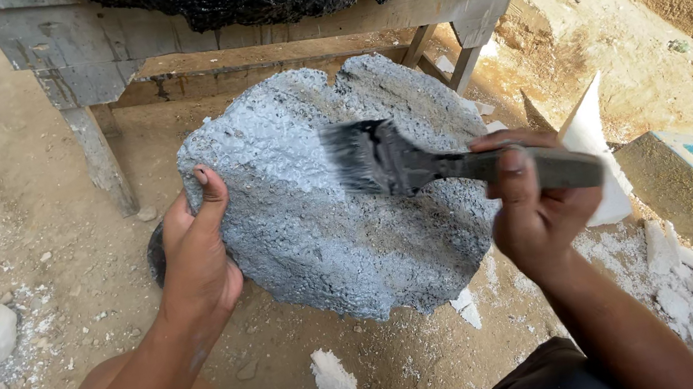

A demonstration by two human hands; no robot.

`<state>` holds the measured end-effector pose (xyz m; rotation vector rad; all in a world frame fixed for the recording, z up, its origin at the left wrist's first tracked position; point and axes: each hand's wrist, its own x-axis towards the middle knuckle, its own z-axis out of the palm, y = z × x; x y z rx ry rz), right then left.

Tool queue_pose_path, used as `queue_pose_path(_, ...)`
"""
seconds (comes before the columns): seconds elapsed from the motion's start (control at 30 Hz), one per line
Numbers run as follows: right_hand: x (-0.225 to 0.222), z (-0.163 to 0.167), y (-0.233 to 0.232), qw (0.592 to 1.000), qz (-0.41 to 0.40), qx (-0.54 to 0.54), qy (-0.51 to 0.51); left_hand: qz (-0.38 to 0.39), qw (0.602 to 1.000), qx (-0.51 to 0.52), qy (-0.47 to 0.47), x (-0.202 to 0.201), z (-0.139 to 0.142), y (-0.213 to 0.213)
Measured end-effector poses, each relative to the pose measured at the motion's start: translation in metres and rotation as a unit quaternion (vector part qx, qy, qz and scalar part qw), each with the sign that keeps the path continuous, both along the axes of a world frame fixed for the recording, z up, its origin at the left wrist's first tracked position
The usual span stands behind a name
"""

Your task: The person sits on the ground holding a large foam rock piece and brushes gray paint onto its surface with a paintbrush, repeatedly dipping the brush into a bowl of paint and turning the piece to coat different areas.

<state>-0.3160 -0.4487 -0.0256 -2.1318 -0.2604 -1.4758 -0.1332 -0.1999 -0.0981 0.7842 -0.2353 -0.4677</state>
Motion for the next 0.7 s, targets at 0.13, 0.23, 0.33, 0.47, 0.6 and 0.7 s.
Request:
queue_pose_path(0.13, -0.003, -0.003, 0.000, 1.000, 0.016, 0.019, 0.012, -0.026, 1.000, -0.004, 0.007, 0.001, 0.004, 0.000)
queue_pose_path(0.23, -0.001, -0.012, -0.011, 1.000, 0.018, 0.019, -0.013, -0.034, 0.999, -0.016, 0.011, 0.001, 0.004, 0.000)
queue_pose_path(0.33, 0.000, -0.020, -0.018, 0.999, 0.018, 0.023, -0.029, -0.023, 1.000, -0.021, -0.001, 0.001, 0.004, 0.000)
queue_pose_path(0.47, 0.000, -0.021, -0.017, 0.998, 0.039, 0.042, -0.010, -0.017, 0.999, -0.028, -0.019, -0.001, 0.004, -0.001)
queue_pose_path(0.6, 0.002, -0.014, -0.012, 0.997, 0.030, 0.063, -0.036, -0.006, 0.999, -0.031, -0.028, -0.007, 0.007, -0.001)
queue_pose_path(0.7, 0.002, -0.011, -0.007, 0.999, 0.006, 0.046, -0.012, -0.007, 0.999, -0.044, -0.031, -0.009, 0.010, -0.001)
